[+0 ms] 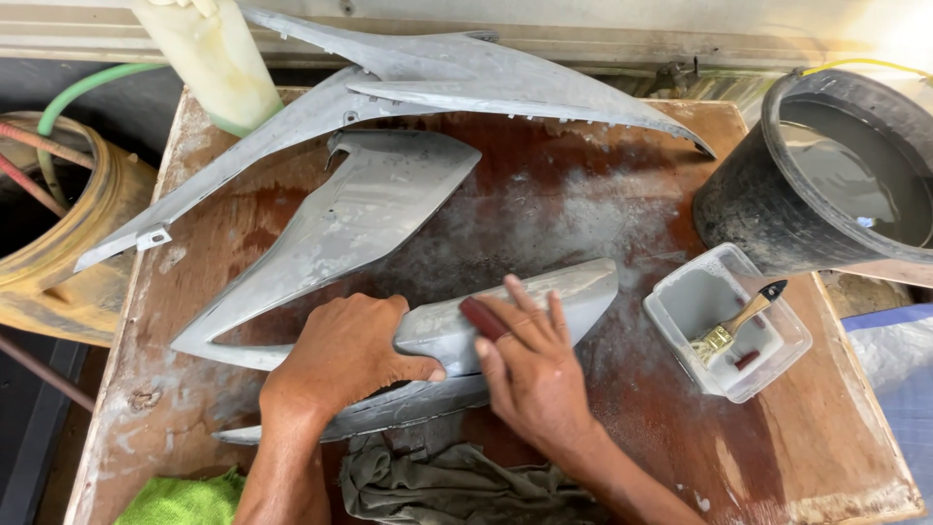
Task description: The person sands a grey car fender with a sanding block on a wooden workbench. They repeatedly dip the sanding block into a container of water to keep it wet while smoothing the surface of the fender. Other car parts are visible on the table nearby.
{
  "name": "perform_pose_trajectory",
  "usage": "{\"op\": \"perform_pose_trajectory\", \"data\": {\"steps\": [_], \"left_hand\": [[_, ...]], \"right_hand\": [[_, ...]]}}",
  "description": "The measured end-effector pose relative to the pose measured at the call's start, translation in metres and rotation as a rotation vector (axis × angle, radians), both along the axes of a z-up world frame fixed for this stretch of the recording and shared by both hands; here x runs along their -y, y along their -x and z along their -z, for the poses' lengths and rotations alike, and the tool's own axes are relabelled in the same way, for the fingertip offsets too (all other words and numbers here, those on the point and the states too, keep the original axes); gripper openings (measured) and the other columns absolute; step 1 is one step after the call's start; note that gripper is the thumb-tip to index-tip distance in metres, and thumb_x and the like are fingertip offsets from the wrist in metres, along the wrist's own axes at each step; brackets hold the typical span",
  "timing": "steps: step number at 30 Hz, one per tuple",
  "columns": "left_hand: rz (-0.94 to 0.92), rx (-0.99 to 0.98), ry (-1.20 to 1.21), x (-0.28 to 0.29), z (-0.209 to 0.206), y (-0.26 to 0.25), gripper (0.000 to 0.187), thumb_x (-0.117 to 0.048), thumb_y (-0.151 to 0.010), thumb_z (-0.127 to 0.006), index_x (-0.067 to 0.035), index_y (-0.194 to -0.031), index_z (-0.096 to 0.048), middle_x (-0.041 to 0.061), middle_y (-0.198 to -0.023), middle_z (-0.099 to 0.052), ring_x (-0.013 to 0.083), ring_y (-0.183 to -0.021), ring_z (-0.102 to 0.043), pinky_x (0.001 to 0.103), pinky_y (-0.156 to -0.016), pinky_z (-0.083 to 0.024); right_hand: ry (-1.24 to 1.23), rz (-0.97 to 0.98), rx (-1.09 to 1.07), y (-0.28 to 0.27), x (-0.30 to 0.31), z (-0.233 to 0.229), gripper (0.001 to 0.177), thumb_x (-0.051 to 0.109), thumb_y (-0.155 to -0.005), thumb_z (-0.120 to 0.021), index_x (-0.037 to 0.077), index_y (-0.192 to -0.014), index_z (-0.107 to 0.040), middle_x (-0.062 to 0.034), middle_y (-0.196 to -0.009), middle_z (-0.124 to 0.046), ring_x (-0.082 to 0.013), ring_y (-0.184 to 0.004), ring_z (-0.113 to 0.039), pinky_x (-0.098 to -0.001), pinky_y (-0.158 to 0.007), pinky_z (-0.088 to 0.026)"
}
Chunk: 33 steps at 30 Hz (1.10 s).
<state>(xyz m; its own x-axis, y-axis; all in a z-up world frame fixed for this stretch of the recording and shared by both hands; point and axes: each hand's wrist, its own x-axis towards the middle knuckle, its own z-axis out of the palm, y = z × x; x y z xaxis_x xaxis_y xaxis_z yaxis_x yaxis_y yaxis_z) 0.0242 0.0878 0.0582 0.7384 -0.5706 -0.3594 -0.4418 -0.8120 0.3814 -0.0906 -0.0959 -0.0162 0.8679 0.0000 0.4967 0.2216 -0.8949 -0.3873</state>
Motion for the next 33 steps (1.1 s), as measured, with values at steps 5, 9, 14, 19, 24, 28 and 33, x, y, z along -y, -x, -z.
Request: {"op": "perform_pose_trajectory", "data": {"steps": [5,9,14,19,24,28,33], "left_hand": [[0.018,0.043,0.038,0.001,0.010,0.000,0.063,-0.064,-0.063,-0.086,-0.005,-0.077,-0.071,0.009,-0.063,-0.071,0.0272,-0.059,-0.067,0.039,-0.069,-0.052],[0.035,0.071,0.038,0.001,0.014,-0.001,0.069,-0.070,-0.063,-0.085,-0.004,-0.078,-0.069,0.010,-0.067,-0.072,0.0276,-0.065,-0.071,0.040,-0.070,-0.053],[0.024,0.060,0.035,0.002,0.006,0.000,0.059,-0.062,-0.069,-0.081,-0.005,-0.079,-0.069,0.010,-0.071,-0.073,0.0307,-0.070,-0.070,0.041,-0.073,-0.053],[0.016,0.027,0.008,0.002,0.007,0.000,0.056,-0.060,-0.066,-0.082,-0.006,-0.079,-0.070,0.009,-0.066,-0.071,0.0278,-0.065,-0.067,0.038,-0.072,-0.052],[0.039,0.077,0.013,0.002,0.012,-0.001,0.060,-0.061,-0.066,-0.085,-0.005,-0.081,-0.069,0.010,-0.069,-0.073,0.0302,-0.068,-0.071,0.042,-0.071,-0.053],[0.034,0.064,-0.008,0.002,0.008,0.002,0.032,-0.035,-0.077,-0.076,-0.005,-0.082,-0.064,0.012,-0.075,-0.073,0.0326,-0.067,-0.071,0.044,-0.069,-0.055],[0.031,0.067,0.014,0.001,0.011,0.000,0.061,-0.060,-0.067,-0.085,-0.004,-0.081,-0.068,0.012,-0.067,-0.072,0.0321,-0.065,-0.069,0.043,-0.072,-0.053]], "right_hand": [[0.005,0.136,0.026,0.006,0.008,-0.004,0.019,0.013,-0.094,-0.060,0.005,-0.084,-0.073,-0.0171,-0.133,-0.067,-0.0375,-0.138,-0.050,-0.0678,-0.119,-0.028],[-0.078,-0.061,0.039,0.000,-0.027,-0.012,0.023,0.010,-0.094,-0.059,0.007,-0.076,-0.073,-0.0208,-0.139,-0.061,-0.0432,-0.139,-0.047,-0.0693,-0.120,-0.013],[-0.041,-0.066,0.063,0.002,-0.016,-0.020,0.010,0.011,-0.092,-0.061,0.005,-0.092,-0.069,-0.0148,-0.135,-0.065,-0.0367,-0.139,-0.050,-0.0644,-0.121,-0.023],[-0.011,0.173,0.036,0.013,0.016,-0.011,0.018,0.009,-0.093,-0.062,0.003,-0.101,-0.077,-0.0115,-0.129,-0.070,-0.0325,-0.135,-0.055,-0.0611,-0.120,-0.032],[-0.105,-0.017,0.090,0.003,-0.022,-0.005,0.027,0.011,-0.093,-0.060,0.010,-0.067,-0.068,-0.0168,-0.137,-0.063,-0.0415,-0.134,-0.054,-0.0685,-0.120,-0.024],[-0.050,-0.148,0.067,0.005,-0.041,-0.010,0.027,0.009,-0.086,-0.071,0.001,-0.111,-0.074,-0.0113,-0.138,-0.063,-0.0347,-0.141,-0.048,-0.0633,-0.122,-0.018],[-0.044,0.036,0.182,0.014,0.008,0.046,0.031,0.012,-0.095,-0.061,0.016,-0.064,-0.062,-0.0135,-0.148,-0.055,-0.0326,-0.147,-0.040,-0.0580,-0.128,-0.010]]}}
